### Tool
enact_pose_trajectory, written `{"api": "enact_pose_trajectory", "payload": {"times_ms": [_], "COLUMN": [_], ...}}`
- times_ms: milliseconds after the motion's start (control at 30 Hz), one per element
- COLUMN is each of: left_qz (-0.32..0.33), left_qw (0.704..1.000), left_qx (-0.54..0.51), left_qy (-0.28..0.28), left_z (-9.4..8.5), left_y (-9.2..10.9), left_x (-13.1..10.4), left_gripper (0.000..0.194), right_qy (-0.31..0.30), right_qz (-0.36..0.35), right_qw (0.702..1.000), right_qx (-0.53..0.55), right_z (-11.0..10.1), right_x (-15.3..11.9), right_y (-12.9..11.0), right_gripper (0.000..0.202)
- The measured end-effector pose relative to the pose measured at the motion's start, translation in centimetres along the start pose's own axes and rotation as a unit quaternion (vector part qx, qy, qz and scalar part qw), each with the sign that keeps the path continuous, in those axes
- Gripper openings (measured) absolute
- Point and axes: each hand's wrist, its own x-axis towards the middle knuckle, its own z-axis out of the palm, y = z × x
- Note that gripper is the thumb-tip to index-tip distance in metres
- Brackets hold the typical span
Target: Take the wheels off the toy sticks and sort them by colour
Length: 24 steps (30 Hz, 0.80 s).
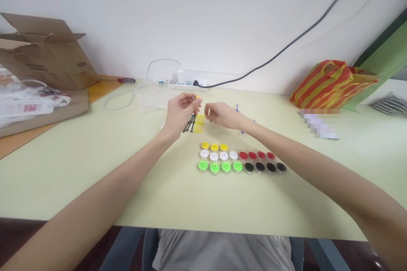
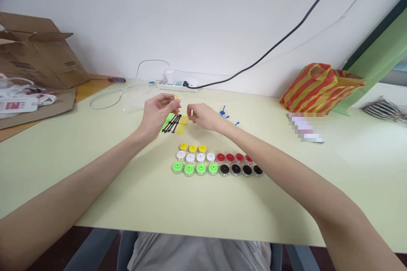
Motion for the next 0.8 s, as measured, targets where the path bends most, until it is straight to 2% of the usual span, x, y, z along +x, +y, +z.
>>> {"api": "enact_pose_trajectory", "payload": {"times_ms": [100,200,333,500,667,800], "left_qz": [0.001,0.004,-0.023,-0.053,-0.079,-0.085], "left_qw": [1.0,0.998,0.994,0.989,0.984,0.981], "left_qx": [0.007,0.022,0.015,0.016,0.064,0.049], "left_qy": [-0.021,-0.059,-0.108,-0.135,-0.145,-0.166], "left_z": [0.0,0.4,1.3,1.9,1.9,2.4], "left_y": [0.2,0.6,1.3,2.1,2.5,2.5], "left_x": [-0.2,-0.7,-1.6,-2.4,-3.0,-3.4], "left_gripper": [0.037,0.039,0.043,0.046,0.045,0.043], "right_qy": [0.059,0.088,0.118,0.091,0.069,0.045], "right_qz": [-0.011,-0.013,-0.016,-0.014,-0.035,-0.038], "right_qw": [0.992,0.976,0.963,0.968,0.973,0.976], "right_qx": [0.107,0.199,0.241,0.231,0.219,0.209], "right_z": [-1.4,-2.5,-3.1,-3.9,-4.4,-4.9], "right_x": [-1.5,-3.1,-4.5,-5.1,-5.9,-6.5], "right_y": [-1.1,-2.5,-3.7,-3.3,-2.3,-1.9], "right_gripper": [0.012,0.008,0.007,0.002,0.007,0.01]}}
